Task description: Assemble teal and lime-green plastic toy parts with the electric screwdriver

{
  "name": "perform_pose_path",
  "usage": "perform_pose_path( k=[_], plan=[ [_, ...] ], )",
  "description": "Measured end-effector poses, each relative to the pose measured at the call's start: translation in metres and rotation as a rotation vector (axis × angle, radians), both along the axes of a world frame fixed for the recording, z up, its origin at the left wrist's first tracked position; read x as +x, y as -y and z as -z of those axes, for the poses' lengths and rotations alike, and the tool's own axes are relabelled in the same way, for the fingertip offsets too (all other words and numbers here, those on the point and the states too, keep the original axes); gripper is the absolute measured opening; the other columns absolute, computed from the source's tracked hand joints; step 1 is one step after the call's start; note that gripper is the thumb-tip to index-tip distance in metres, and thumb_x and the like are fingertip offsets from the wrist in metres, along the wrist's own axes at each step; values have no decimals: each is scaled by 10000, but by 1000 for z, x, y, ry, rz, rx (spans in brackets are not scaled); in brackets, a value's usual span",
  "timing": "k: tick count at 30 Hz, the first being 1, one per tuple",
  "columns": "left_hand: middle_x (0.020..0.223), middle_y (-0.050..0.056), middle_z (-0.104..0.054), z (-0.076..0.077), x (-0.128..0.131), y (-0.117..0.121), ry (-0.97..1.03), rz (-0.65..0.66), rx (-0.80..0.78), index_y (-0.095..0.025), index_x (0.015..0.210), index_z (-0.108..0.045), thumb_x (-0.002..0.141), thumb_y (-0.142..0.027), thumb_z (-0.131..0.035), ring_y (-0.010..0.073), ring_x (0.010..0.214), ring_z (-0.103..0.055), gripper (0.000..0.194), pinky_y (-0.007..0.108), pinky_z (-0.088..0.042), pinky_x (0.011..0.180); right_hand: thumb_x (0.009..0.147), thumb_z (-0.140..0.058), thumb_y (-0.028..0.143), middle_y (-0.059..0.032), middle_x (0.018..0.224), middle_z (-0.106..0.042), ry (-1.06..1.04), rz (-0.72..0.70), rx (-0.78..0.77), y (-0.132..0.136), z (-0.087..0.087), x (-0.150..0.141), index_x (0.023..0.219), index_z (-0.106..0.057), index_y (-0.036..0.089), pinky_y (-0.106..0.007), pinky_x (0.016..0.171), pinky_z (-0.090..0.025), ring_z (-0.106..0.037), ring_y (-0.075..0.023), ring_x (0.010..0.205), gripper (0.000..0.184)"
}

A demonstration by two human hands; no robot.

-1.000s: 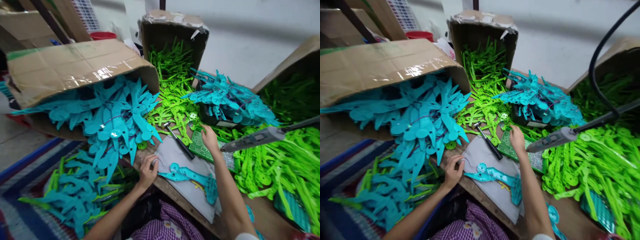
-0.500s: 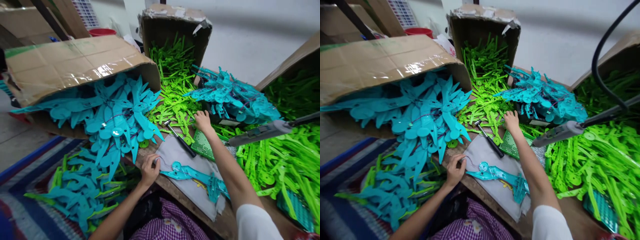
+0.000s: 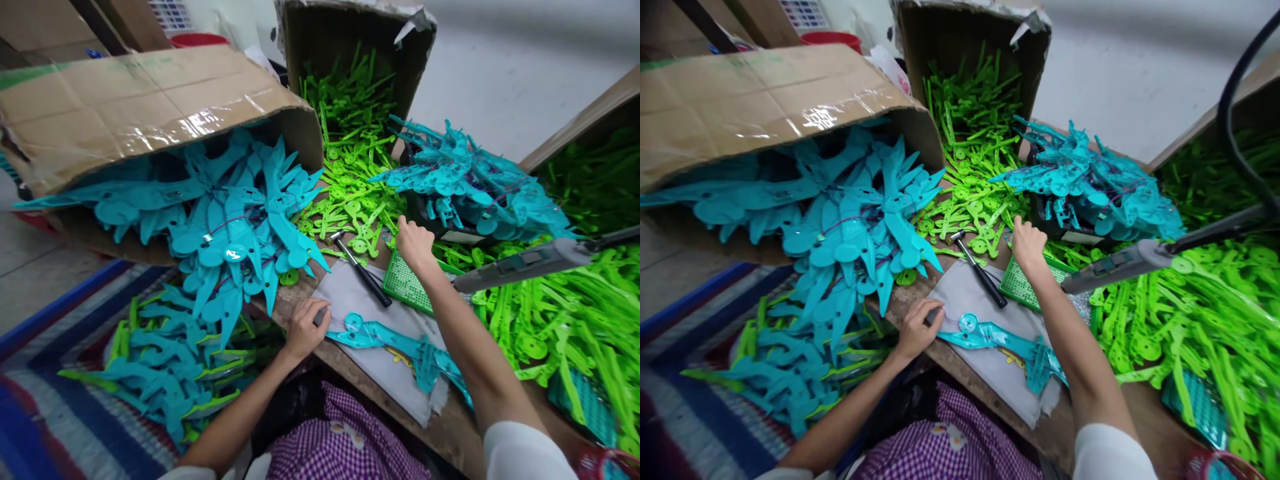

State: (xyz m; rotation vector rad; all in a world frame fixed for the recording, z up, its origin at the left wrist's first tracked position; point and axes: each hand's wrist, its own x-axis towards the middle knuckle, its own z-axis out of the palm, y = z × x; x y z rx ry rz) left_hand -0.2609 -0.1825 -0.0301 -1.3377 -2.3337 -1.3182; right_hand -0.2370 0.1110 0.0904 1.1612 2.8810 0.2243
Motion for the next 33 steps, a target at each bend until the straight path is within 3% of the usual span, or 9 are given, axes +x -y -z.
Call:
perform_pose_path(
  k=[5, 9, 15, 22, 25, 27, 29, 31, 33],
  plan=[
    [904, 48, -668, -1, 2, -1, 10, 8, -8, -187, 976, -618, 859, -173, -569, 186, 889, -614, 127, 352, -479, 849, 896, -408, 273, -203, 1056, -647, 73, 80, -135, 15, -17, 23, 1052, -623, 122, -348, 734, -440, -629, -305, 979, 306],
    [923, 61, -663, -6, -2, 0, 56, 46, -54, -185, 969, -632, 881, -211, -552, 190, 912, -613, 122, 359, -481, 859, 877, -431, 449, -139, 926, -688, -32, 74, -287, 32, -25, 62, 959, -661, 191, -356, 713, -435, -635, -297, 893, 355],
    [1080, 77, -628, -22, -28, 2, 13, 419, -339, -229, 1042, -674, 901, -227, -535, 206, 1031, -583, 199, 349, -467, 908, 890, -451, 491, -52, 851, -638, -521, -231, -744, 78, 0, 119, 833, -635, 222, -316, 730, -439, -595, -197, 812, 330],
    [923, 53, -657, -72, -21, 6, -81, 451, -351, -209, 952, -648, 927, -191, -480, 188, 919, -594, 170, 364, -410, 899, 860, -523, 471, -30, 824, -615, -591, -157, -894, 92, 17, 135, 822, -640, 206, -288, 685, -419, -567, -175, 778, 292],
    [998, 52, -665, -89, 4, 24, 19, 650, -305, -221, 918, -636, 901, -224, -527, 181, 1003, -597, 111, 346, -407, 957, 864, -522, 466, -24, 867, -633, -573, -220, -947, 103, 23, 120, 864, -628, 205, -261, 687, -413, -570, -161, 803, 282],
    [1136, 76, -632, -83, 20, 33, 20, 686, -297, -216, 876, -639, 874, -212, -550, 207, 1131, -556, 89, 362, -398, 1009, 869, -519, 439, -25, 859, -644, -468, -252, -917, 112, 35, 102, 874, -623, 193, -254, 695, -399, -574, -155, 792, 267],
    [1239, 107, -579, -66, 29, 36, 1, 516, -264, -195, 876, -642, 870, -172, -538, 238, 1216, -504, 107, 403, -397, 1031, 867, -522, 417, -24, 817, -650, -321, -256, -856, 119, 50, 86, 876, -620, 187, -250, 669, -372, -574, -153, 750, 250],
    [1214, 119, -587, -44, 32, 35, 51, 333, -235, -184, 887, -644, 876, -159, -532, 228, 1154, -549, 115, 391, -456, 975, 859, -534, 418, -21, 782, -651, -213, -257, -799, 123, 64, 75, 885, -619, 192, -247, 635, -337, -574, -156, 723, 243],
    [1124, 102, -628, -27, 30, 31, 105, 297, -210, -185, 888, -649, 873, -158, -544, 199, 1035, -606, 109, 355, -508, 898, 854, -542, 430, -13, 765, -650, -181, -277, -784, 124, 72, 73, 884, -614, 201, -244, 621, -317, -573, -155, 712, 242]
  ],
)
